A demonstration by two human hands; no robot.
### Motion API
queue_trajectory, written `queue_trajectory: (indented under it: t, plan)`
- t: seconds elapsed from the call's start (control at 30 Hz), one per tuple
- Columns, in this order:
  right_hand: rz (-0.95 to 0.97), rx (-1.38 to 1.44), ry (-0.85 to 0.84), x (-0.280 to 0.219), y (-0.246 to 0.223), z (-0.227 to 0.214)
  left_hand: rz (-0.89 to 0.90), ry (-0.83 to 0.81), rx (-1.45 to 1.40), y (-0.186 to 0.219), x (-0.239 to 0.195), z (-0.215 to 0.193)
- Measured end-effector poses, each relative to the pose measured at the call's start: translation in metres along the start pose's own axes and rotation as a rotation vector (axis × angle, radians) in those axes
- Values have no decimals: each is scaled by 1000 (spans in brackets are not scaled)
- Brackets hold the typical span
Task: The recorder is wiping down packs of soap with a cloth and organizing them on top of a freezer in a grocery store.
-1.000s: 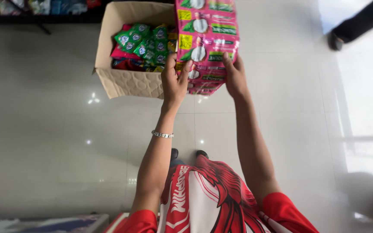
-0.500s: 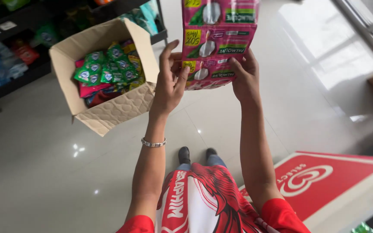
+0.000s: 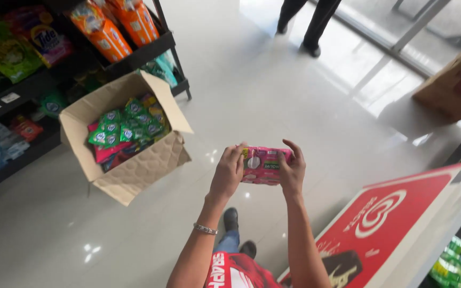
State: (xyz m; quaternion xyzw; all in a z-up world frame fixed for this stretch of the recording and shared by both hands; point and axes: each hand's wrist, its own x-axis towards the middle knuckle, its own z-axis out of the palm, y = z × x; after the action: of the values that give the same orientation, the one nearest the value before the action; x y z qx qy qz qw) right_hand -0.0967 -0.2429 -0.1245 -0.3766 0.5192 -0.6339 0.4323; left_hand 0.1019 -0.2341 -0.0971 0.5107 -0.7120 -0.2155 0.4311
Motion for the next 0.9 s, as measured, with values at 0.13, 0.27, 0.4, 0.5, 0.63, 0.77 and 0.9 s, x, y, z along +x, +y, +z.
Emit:
queue_trajectory:
  t: [0.13, 0.27, 0.4, 0.5, 0.63, 0.77, 0.9]
  plan:
    - [36, -234, -43, -36, -4, 1, -67, -204, 48, 10, -33, -40]
    - [-40, -218, -157, -58, -11, 24, -302, -263, 112, 23, -44, -71]
    - [-146, -129, -177, -75, -26, 43, -238, -143, 183, 16, -44, -92]
    - [-146, 99, -225, -71, -31, 49, 211, 70, 164, 15, -36, -117]
    - [-77, 457, -263, -93, -48, 53, 108, -23, -462, 12, -55, -126]
    - [-133, 465, -227, -105, -76, 70, 41, -3, -826, 36, -43, -123]
    - [-163, 308, -248, -90, -82, 79, -305, 116, -700, -28, -83, -87]
